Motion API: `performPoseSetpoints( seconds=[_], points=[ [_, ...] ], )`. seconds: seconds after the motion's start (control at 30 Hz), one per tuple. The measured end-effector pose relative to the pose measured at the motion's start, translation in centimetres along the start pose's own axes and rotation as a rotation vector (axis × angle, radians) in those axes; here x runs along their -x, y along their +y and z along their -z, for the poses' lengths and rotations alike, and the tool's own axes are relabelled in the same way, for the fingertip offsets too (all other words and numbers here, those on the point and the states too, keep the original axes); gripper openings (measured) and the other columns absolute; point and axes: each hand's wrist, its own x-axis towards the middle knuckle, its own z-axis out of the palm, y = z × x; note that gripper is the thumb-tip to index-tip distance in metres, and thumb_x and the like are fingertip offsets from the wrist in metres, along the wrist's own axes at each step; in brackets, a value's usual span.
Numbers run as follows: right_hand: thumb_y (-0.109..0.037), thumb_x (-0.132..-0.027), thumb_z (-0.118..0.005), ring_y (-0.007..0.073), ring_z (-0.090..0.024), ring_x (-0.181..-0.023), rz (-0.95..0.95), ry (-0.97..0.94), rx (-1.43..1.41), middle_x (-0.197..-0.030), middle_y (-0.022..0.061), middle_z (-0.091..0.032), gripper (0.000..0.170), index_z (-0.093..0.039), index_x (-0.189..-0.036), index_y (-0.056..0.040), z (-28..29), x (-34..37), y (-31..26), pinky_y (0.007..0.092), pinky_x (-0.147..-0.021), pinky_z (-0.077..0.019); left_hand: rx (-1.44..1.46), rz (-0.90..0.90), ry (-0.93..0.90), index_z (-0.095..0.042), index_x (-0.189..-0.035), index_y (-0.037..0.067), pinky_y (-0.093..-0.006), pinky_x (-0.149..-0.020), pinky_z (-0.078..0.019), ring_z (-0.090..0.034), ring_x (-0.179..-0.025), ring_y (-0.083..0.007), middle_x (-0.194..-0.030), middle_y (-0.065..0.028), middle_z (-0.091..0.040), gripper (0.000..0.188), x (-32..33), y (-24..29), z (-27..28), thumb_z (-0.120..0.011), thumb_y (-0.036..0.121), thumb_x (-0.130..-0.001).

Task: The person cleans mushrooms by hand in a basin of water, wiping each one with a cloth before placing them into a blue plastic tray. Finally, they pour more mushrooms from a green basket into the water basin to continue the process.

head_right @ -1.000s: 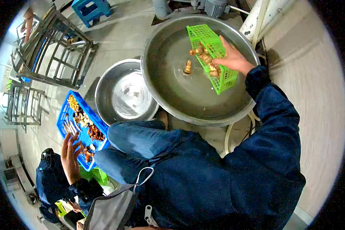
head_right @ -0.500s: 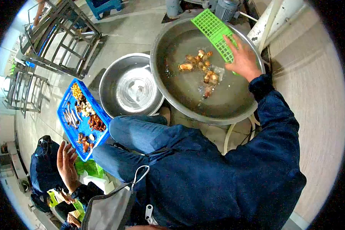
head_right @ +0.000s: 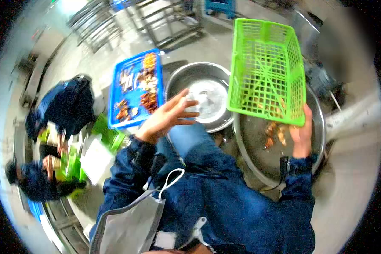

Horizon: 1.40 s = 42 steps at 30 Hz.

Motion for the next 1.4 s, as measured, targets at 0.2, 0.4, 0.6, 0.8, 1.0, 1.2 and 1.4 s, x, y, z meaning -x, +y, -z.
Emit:
performPoseSetpoints(
  seconds=[0.2,0.4,0.6,0.8,1.0,1.2,1.4],
  points=[
    [-0.04,-0.09,-0.056,0.0343,-0.052,-0.118,-0.263,-0.515,-0.012,-0.141,0.0215,-0.039,0.076,-0.018,-0.15,-0.012,-11.6,-5.3,7.8,0.0413,-0.093,-0.05,0.069,-0.114,0.17,-0.001,-0.15,0.005,-0.0453,-0.095,-0.0456,-0.045,-0.125,-0.0304,-0.143,-0.0181,-0.039,0.092,5.5,1.1,3.0,-0.056,0.048,-0.091],
    [-0.064,-0.077,-0.064,0.0327,-0.034,-0.133,-0.176,-0.816,0.333,-0.152,0.0166,-0.018,0.107,-0.003,-0.152,-0.0173,-26.6,-5.6,15.4,0.0442,-0.106,-0.0355,0.137,-0.16,0.578,-0.014,-0.15,0.004,-0.0316,-0.1,-0.0407,-0.049,-0.121,-0.0201,-0.137,-0.0137,-0.045,0.069,16.3,-3.5,9.2,-0.044,0.004,-0.088],
    [-0.032,-0.09,-0.063,0.0221,-0.053,-0.117,-0.196,-0.656,0.676,-0.147,0.0125,-0.03,0.081,-0.012,-0.152,-0.0215,-28.4,-7.0,17.5,0.0307,-0.091,-0.0465,0.326,-0.08,1.041,-0.041,-0.135,0.002,-0.0397,-0.078,-0.0566,-0.062,-0.1,-0.0257,-0.119,-0.0126,-0.058,0.049,27.5,-12.3,16.9,-0.048,0.011,-0.087],
    [-0.019,-0.092,-0.061,0.0162,-0.056,-0.104,-0.253,-0.388,0.904,-0.143,0.012,-0.038,0.072,-0.018,-0.15,-0.0228,-18.4,-12.0,18.5,0.0273,-0.082,-0.0461,0.6,-0.222,1.201,-0.045,-0.123,-0.002,-0.0442,-0.078,-0.0563,-0.066,-0.085,-0.0301,-0.106,-0.0172,-0.062,0.041,28.8,-18.6,29.4,-0.051,0.024,-0.093],
    [-0.014,-0.095,-0.057,0.015,-0.06,-0.094,-0.28,-0.165,0.927,-0.137,0.0152,-0.044,0.069,-0.017,-0.151,-0.0181,-14.2,-12.8,17.3,0.0234,-0.068,-0.0472,0.523,-0.224,1.427,-0.045,-0.12,-0.002,-0.0503,-0.072,-0.0561,-0.062,-0.087,-0.0352,-0.11,-0.0175,-0.053,0.04,24.9,-20.8,44.0,-0.051,0.027,-0.093],
    [-0.012,-0.095,-0.055,0.0142,-0.06,-0.088,-0.337,-0.065,1.061,-0.131,0.0144,-0.049,0.067,-0.017,-0.151,-0.0154,-14.1,-13.9,18.6,0.0241,-0.063,-0.0462,0.61,-0.34,1.533,-0.059,-0.093,0.001,-0.0467,-0.073,-0.0529,-0.063,-0.084,-0.0359,-0.088,-0.019,-0.064,0.041,20.9,-25.6,54.3,-0.081,0.023,-0.067],
    [-0.015,-0.095,-0.055,0.0141,-0.06,-0.089,-0.417,-0.142,1.162,-0.125,0.0121,-0.053,0.064,-0.021,-0.15,-0.0138,-15.1,-15.9,21.3,0.026,-0.069,-0.0448,-0.698,0.359,1.625,-0.049,-0.11,-0.005,-0.0503,-0.087,-0.0483,-0.066,-0.086,-0.0366,-0.097,-0.0227,-0.065,0.065,17.4,-36.7,65.5,-0.081,0.027,-0.064]
  ],
)
